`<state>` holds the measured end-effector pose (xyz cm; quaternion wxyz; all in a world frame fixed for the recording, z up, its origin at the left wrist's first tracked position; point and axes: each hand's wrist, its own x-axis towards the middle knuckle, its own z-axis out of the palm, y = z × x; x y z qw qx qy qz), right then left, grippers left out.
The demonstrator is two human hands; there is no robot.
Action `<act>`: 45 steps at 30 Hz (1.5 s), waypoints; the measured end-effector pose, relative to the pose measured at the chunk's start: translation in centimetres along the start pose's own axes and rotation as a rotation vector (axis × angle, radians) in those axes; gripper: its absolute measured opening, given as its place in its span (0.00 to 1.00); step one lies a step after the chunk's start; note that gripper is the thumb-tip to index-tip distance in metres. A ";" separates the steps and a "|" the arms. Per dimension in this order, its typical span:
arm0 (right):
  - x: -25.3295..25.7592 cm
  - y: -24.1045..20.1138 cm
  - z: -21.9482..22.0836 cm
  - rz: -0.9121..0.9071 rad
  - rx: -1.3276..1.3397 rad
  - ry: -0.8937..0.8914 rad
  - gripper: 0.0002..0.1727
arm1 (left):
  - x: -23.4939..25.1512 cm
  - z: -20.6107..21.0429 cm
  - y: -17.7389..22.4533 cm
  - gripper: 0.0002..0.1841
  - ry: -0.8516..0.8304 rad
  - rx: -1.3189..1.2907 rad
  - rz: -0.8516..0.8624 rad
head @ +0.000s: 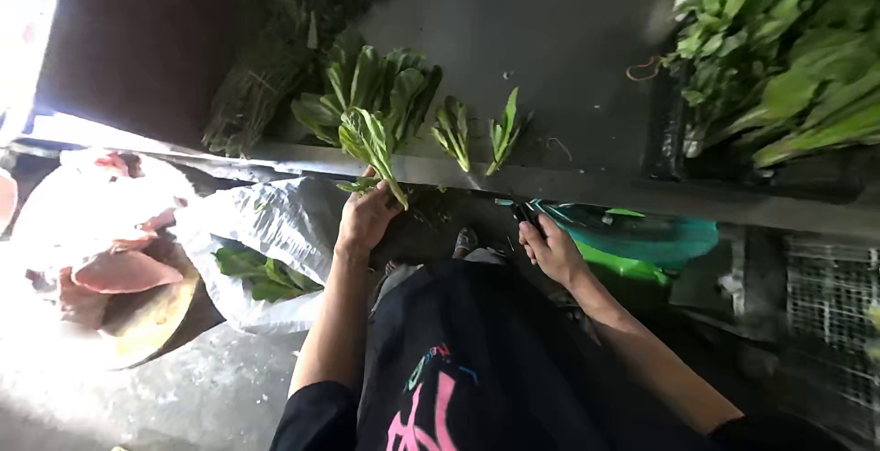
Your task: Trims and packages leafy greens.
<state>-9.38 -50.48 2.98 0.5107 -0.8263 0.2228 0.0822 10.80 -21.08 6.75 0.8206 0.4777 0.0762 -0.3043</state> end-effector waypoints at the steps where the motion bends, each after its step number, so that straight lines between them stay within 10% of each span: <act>1: 0.5 -1.2 1.0 -0.017 -0.012 -0.020 0.28 | -0.6 -1.1 1.1 0.24 -0.011 0.000 0.040; 10: 1.7 -9.1 12.2 -0.132 -0.061 -0.190 0.26 | -11.7 -16.2 5.7 0.10 0.240 -0.007 0.268; 15: 1.2 -12.8 17.7 -0.132 -0.165 -0.302 0.27 | -15.1 -22.2 3.7 0.35 0.405 -0.137 0.358; 19: 0.1 -15.4 21.8 -0.152 -0.201 -0.382 0.28 | -16.8 -25.1 2.8 0.18 0.450 -0.312 0.358; 45: -6.0 -22.9 33.9 -0.288 -0.193 -0.600 0.27 | -17.5 -27.8 3.4 0.25 0.886 -0.099 0.612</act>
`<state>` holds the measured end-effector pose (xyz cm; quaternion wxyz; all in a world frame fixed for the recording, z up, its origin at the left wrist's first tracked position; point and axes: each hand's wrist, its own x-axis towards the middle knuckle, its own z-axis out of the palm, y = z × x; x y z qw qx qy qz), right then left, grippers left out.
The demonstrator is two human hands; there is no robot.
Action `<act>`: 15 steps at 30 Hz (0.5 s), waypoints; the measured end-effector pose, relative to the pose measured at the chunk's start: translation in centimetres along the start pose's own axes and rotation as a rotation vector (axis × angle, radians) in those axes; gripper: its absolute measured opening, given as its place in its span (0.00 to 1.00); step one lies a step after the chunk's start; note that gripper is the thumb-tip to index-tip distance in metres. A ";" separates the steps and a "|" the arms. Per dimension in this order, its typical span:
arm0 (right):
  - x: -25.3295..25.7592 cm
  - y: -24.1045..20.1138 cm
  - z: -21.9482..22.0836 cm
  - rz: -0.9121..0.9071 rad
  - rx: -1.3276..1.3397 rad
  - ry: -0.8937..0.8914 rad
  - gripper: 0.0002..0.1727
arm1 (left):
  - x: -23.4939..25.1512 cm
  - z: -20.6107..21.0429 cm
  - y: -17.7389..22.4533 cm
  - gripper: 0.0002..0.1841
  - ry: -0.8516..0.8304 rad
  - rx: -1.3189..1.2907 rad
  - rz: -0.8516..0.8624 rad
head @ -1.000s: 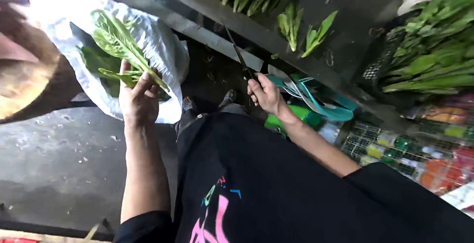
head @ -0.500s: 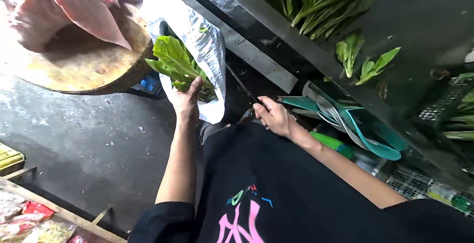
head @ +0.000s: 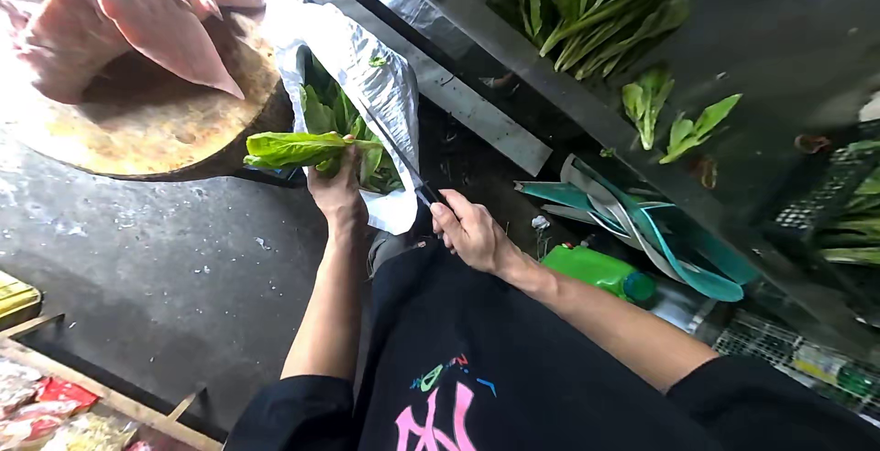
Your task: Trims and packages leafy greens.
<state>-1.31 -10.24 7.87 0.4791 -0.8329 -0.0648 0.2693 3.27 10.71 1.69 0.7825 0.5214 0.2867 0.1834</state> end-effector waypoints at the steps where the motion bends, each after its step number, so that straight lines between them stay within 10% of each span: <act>1: 0.0 -0.7 0.3 -0.099 0.018 0.060 0.28 | 0.1 -0.1 0.3 0.20 -0.010 0.004 0.040; 5: 0.4 -0.7 2.2 -0.312 0.066 0.131 0.30 | 0.3 -1.0 1.4 0.14 -0.040 0.027 0.194; 10: 1.4 3.5 3.6 0.608 -0.034 -0.360 0.29 | 0.4 -2.4 1.9 0.14 0.028 0.035 0.253; 15: 1.2 3.6 0.6 0.612 0.022 -0.367 0.27 | 0.4 -3.6 1.9 0.24 0.092 -0.025 0.048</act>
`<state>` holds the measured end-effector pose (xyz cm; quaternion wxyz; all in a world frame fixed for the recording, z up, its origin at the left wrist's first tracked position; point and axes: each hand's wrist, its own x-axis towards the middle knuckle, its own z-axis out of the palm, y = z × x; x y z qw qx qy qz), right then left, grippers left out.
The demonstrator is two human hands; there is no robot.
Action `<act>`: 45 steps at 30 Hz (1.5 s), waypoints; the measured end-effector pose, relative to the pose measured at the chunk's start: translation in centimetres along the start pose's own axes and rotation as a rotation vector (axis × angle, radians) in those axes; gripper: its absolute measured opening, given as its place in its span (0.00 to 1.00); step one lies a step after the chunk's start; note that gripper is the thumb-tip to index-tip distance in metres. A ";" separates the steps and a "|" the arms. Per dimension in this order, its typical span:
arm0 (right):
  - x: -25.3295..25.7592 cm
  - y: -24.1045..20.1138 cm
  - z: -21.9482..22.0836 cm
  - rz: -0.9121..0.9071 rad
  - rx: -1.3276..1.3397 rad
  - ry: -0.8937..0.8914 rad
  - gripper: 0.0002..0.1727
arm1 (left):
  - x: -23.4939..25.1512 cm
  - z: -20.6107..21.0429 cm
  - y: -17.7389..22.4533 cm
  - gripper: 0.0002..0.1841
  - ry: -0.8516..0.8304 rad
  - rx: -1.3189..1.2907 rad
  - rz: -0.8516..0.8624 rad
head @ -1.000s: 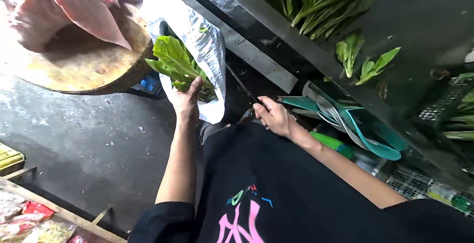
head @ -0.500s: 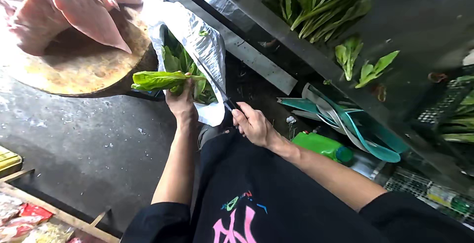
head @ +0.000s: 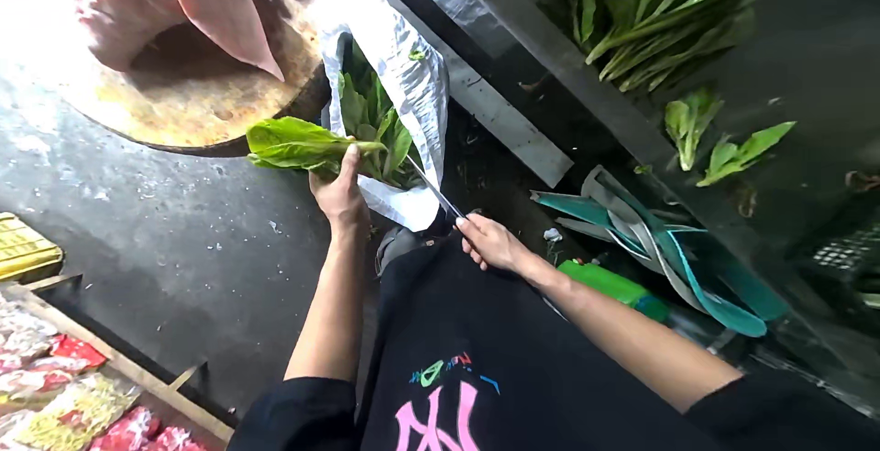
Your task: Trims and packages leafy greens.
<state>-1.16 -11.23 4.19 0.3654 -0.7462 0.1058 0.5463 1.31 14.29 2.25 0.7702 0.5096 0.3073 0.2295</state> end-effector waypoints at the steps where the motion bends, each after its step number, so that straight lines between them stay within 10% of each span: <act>1: -0.1 -0.3 -0.6 -0.038 0.015 0.022 0.27 | 0.1 0.0 -0.1 0.26 -0.024 0.000 -0.050; 14: -2.9 -0.7 -0.9 -0.515 0.016 0.285 0.28 | -0.8 3.1 0.8 0.36 -0.427 -0.069 -0.334; 20: -2.4 -0.7 -0.3 -0.555 -0.150 0.367 0.30 | 0.6 3.7 0.2 0.22 -0.172 0.264 -0.089; 29: -0.8 -2.5 2.9 -0.940 -0.238 0.603 0.28 | 0.8 2.1 1.3 0.28 0.158 0.309 0.032; 35: 1.9 -1.1 0.7 -0.122 -0.184 0.037 0.29 | 0.2 2.4 2.6 0.25 0.238 0.267 0.005; 40: 0.6 2.5 -1.8 -0.045 -0.027 0.055 0.30 | 0.0 1.7 1.7 0.32 0.102 0.363 -0.075; 45: -2.6 7.7 -5.4 -0.186 0.142 0.326 0.31 | -0.7 8.9 -0.6 0.31 -0.387 0.670 -0.223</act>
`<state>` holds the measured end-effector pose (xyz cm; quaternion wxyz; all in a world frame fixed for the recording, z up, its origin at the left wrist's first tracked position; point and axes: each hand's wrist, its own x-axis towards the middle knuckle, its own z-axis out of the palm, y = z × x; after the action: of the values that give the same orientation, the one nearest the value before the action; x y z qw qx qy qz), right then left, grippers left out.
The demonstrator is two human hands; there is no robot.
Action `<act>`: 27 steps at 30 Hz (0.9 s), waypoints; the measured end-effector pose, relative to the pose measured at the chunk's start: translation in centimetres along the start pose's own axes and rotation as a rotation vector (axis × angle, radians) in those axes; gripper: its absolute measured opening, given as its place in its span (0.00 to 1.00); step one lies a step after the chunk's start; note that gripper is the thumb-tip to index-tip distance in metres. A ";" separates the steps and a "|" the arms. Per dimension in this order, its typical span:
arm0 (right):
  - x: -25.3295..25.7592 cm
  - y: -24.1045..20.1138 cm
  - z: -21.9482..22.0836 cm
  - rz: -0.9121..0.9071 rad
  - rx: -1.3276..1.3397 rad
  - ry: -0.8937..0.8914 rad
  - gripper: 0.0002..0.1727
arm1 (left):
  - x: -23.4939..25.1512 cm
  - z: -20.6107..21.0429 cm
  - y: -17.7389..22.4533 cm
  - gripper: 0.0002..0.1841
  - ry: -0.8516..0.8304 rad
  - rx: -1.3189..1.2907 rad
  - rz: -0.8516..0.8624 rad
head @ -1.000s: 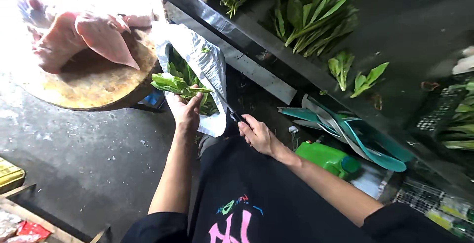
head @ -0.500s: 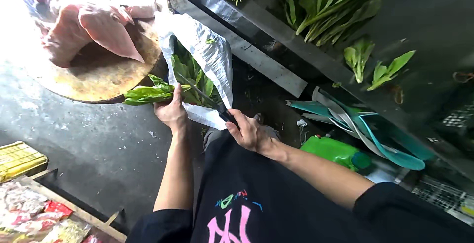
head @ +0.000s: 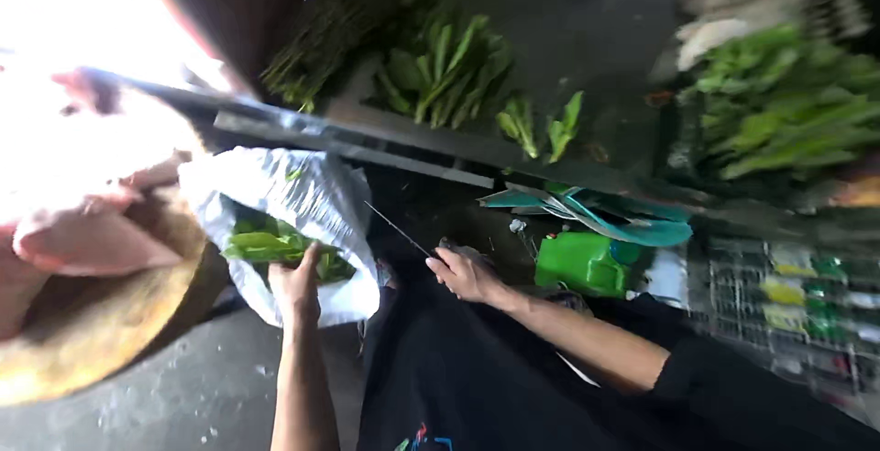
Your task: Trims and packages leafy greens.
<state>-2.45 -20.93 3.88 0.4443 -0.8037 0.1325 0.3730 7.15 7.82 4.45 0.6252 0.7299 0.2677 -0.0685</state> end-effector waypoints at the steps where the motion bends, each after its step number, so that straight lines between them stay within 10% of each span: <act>1: -0.6 0.9 -1.0 -0.004 0.036 0.063 0.31 | 0.2 1.7 1.1 0.32 -0.128 0.123 0.000; 5: -2.8 5.2 -4.6 0.046 0.187 0.302 0.30 | 1.6 11.1 6.5 0.33 -0.454 0.577 0.181; 13: -7.2 14.5 -11.6 0.091 0.393 0.607 0.28 | 6.2 28.2 17.6 0.32 -0.294 0.907 0.489; 23: -10.9 23.3 -18.4 0.077 0.505 0.675 0.27 | 5.5 32.1 16.2 0.38 -0.057 1.017 0.489; 27: -10.5 25.6 -20.9 0.087 0.497 0.681 0.26 | -2.9 37.2 14.5 0.22 -0.406 1.004 0.617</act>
<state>-13.56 -53.75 2.49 0.5394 -0.7430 0.3914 0.0614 20.32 -29.50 10.65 0.2349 0.9510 -0.1447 -0.1396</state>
